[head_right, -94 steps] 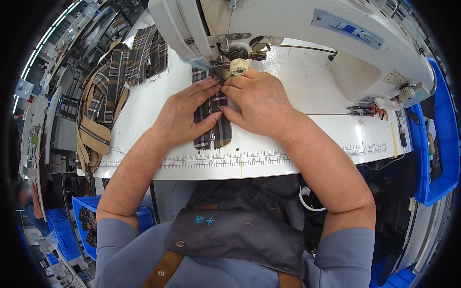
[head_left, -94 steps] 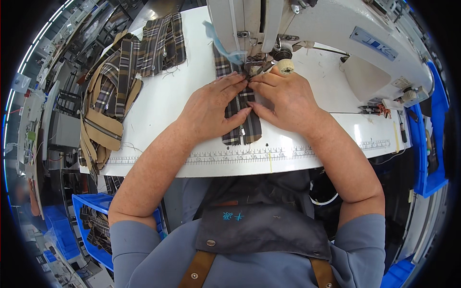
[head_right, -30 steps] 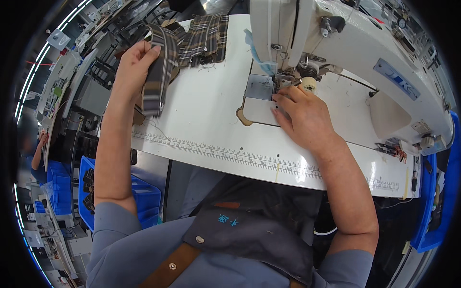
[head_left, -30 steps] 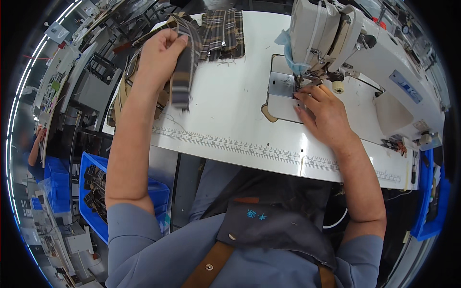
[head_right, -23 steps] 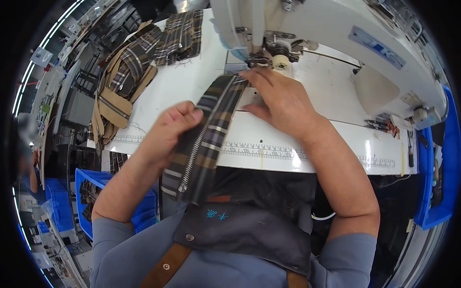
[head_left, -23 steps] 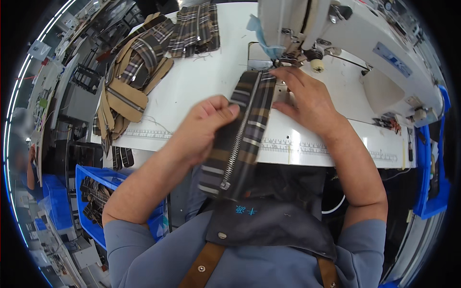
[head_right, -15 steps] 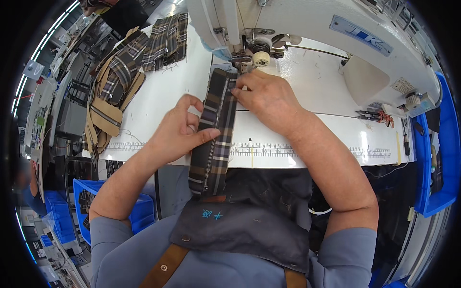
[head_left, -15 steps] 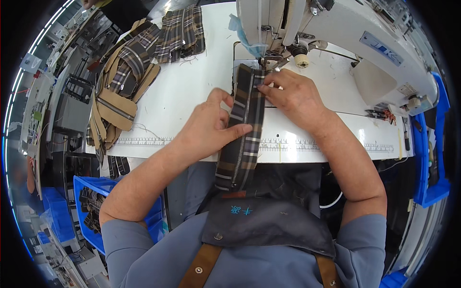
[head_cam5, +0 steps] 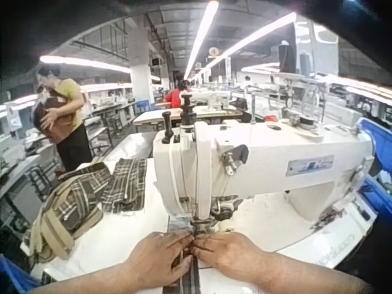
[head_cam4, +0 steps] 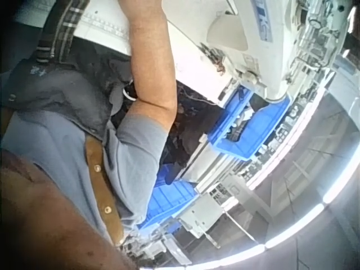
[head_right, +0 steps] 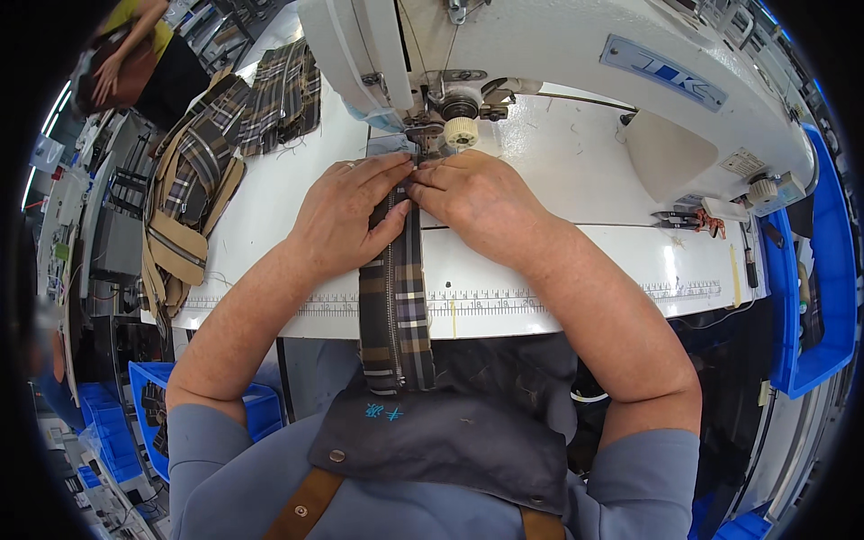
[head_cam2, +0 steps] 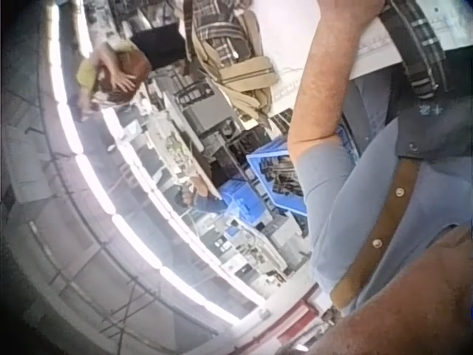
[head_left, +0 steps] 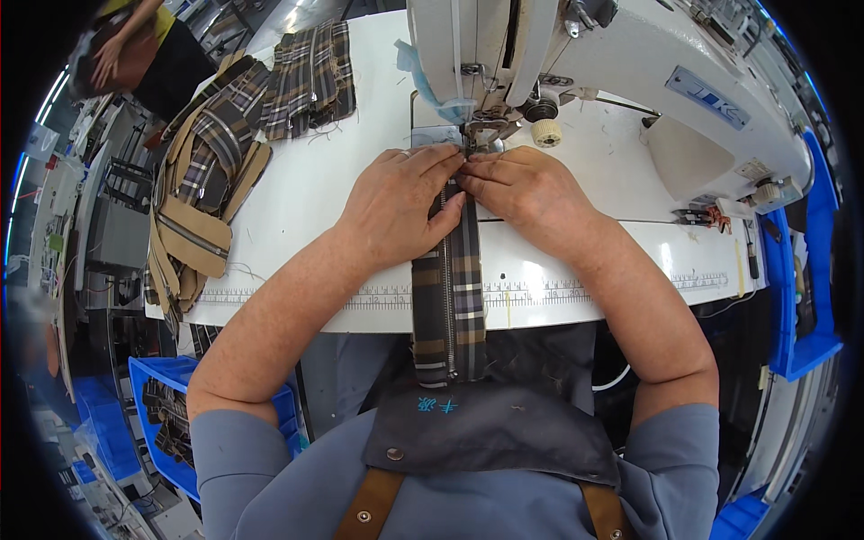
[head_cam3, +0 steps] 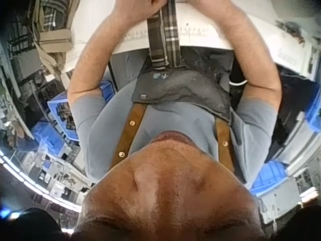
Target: The worker is using an industrial sewing machine to join pieces of fabric together.
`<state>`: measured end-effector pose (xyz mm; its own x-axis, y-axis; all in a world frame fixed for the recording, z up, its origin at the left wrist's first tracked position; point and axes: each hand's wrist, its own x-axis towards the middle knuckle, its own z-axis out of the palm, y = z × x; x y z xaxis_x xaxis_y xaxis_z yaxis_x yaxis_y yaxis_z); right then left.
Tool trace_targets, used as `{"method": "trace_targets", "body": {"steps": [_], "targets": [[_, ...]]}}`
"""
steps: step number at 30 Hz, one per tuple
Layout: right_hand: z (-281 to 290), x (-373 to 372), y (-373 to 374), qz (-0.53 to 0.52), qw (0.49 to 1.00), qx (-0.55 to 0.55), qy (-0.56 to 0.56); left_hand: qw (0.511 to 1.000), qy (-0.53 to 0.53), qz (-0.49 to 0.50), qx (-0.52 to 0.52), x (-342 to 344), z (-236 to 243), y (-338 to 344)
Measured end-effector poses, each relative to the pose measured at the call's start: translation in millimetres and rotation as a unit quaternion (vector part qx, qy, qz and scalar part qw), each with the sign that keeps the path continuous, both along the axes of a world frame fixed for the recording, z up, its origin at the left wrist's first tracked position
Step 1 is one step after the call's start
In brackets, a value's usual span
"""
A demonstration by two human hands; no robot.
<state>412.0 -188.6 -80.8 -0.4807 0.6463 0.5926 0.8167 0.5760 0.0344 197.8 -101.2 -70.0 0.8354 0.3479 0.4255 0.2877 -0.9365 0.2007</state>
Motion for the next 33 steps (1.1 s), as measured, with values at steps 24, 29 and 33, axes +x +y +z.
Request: {"method": "trace_targets", "body": {"steps": [24,29,33], "targets": [[6.9,-1.5,-6.6,-0.087,0.995,-0.032,0.049,1.000,0.019,-0.019,0.014,2.6,-2.2,8.7],[9.1,-4.7,-7.0,-0.093,0.994,-0.030,0.056,0.999,0.014,-0.014,-0.044,2.0,-7.6,8.3],[9.7,-6.5,-6.9,-0.098,0.993,-0.044,0.049,0.999,0.013,-0.021,-0.045,-0.2,-5.0,8.2]]}}
